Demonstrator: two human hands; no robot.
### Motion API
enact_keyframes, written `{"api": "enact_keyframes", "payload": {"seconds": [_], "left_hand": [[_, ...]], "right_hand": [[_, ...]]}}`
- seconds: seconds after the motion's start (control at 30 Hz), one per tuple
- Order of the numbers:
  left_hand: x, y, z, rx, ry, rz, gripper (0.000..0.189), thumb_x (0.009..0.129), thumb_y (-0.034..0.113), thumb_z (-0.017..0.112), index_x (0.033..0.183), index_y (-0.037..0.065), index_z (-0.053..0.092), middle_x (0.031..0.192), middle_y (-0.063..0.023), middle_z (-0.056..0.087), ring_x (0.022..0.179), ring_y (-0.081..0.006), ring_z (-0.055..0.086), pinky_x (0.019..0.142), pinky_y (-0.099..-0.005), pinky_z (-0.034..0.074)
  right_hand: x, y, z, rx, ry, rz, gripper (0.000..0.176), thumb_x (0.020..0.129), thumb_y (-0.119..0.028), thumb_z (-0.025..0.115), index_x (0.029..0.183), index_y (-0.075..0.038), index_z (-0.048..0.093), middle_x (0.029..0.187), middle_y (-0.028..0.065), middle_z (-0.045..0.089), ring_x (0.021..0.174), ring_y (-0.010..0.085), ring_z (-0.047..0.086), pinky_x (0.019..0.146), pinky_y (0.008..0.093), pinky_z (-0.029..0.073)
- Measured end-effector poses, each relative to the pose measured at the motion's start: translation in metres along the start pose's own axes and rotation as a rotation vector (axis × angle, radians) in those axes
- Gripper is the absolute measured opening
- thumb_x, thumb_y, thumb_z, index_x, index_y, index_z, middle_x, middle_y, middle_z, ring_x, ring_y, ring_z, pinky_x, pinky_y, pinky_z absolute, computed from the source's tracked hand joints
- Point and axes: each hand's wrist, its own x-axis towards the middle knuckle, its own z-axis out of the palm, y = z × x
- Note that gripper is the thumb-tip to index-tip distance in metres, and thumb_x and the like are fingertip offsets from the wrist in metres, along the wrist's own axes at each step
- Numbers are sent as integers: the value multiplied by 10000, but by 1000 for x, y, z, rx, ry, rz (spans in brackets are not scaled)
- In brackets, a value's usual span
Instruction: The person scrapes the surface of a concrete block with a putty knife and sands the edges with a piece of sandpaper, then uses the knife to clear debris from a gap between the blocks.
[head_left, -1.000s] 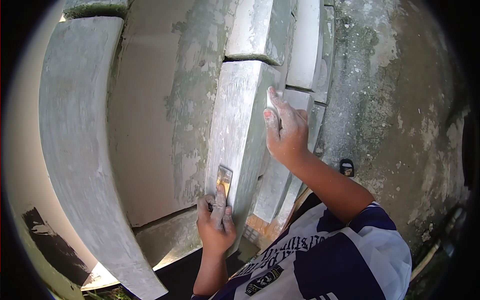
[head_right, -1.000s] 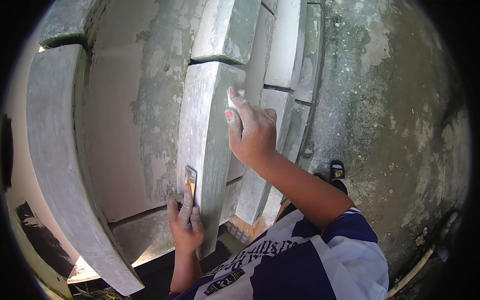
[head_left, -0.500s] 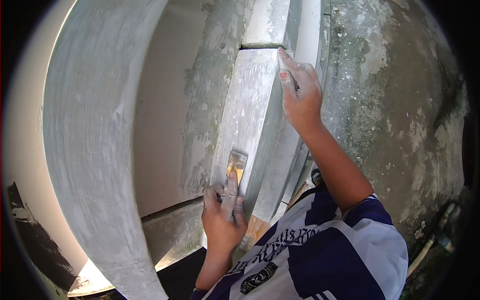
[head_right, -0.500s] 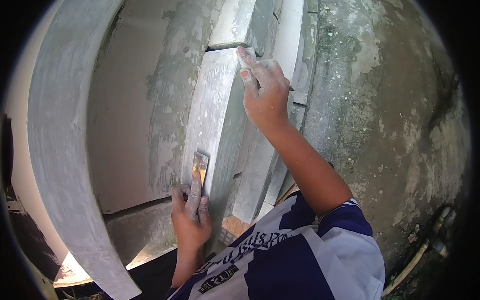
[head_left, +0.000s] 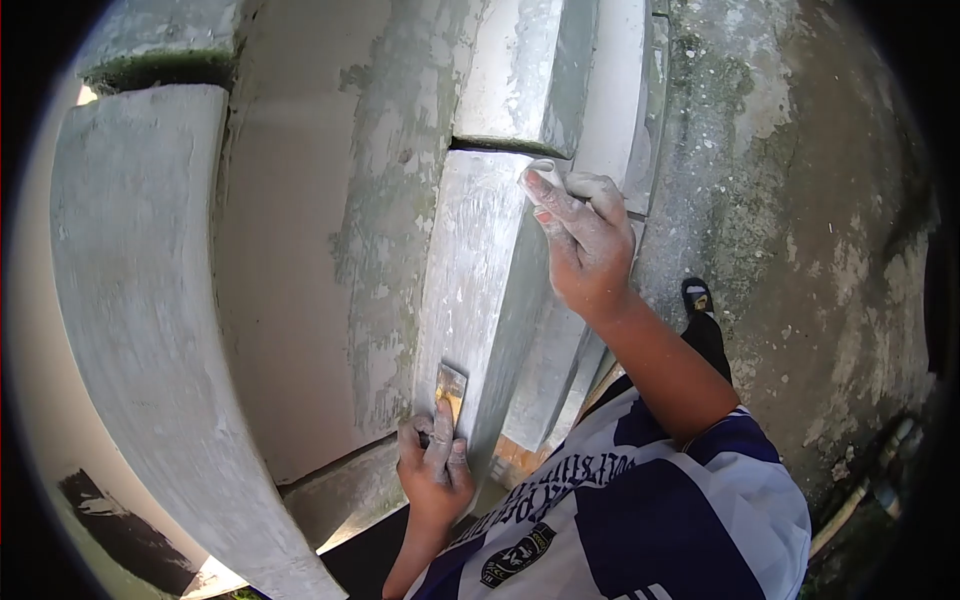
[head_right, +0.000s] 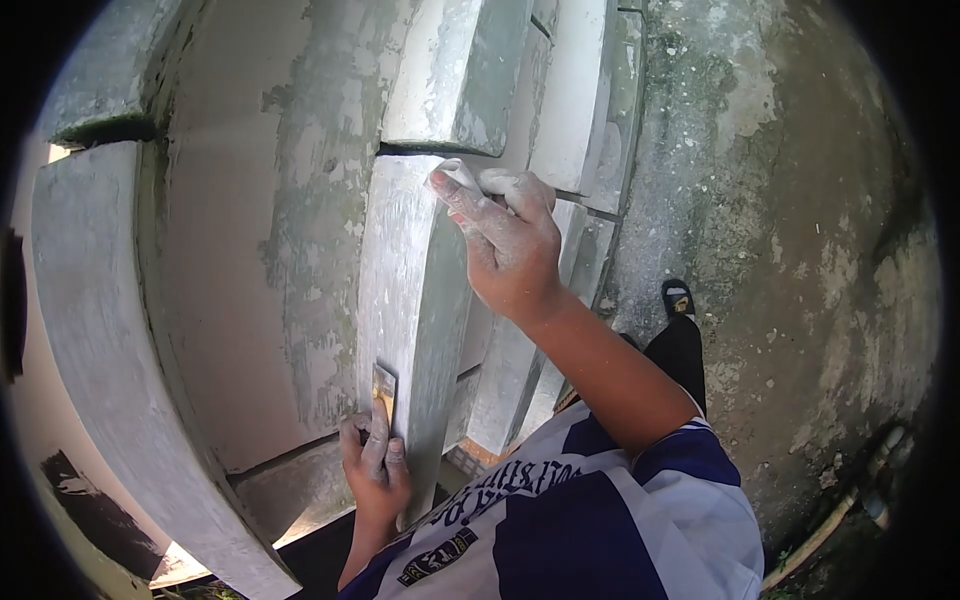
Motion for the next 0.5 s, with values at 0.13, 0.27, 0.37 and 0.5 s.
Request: {"api": "enact_keyframes", "payload": {"seconds": [0.13,0.27,0.37,0.5], "left_hand": [[2,3,0,22,-2,-3,504,809,33,624,1310,83,610,940,-172,518,767,-297,558,643,-354,482],[7,4,-2,-2,-3,0,481,809,30,626,1288,76,621,932,-169,519,759,-297,557,634,-355,478],[8,6,-4,-24,-1,-21,469,809,35,631,1276,74,626,928,-167,522,743,-296,560,628,-359,479],[8,5,-2,-17,23,-32,468,797,45,644,1263,81,638,933,-165,527,729,-296,570,621,-365,485]], "right_hand": [[14,3,-8,-20,-105,-35,492,739,43,668,1178,-175,715,902,41,563,825,221,527,795,345,369],[11,15,-32,-36,-265,3,500,734,23,654,1184,-187,713,918,55,542,827,237,524,791,372,395],[26,-4,-45,72,-469,-75,509,715,13,658,1178,-190,718,962,77,536,852,258,530,784,403,438],[28,-49,-45,120,-713,-149,394,755,-45,655,1133,-128,728,1011,76,563,851,235,528,781,410,404]]}}
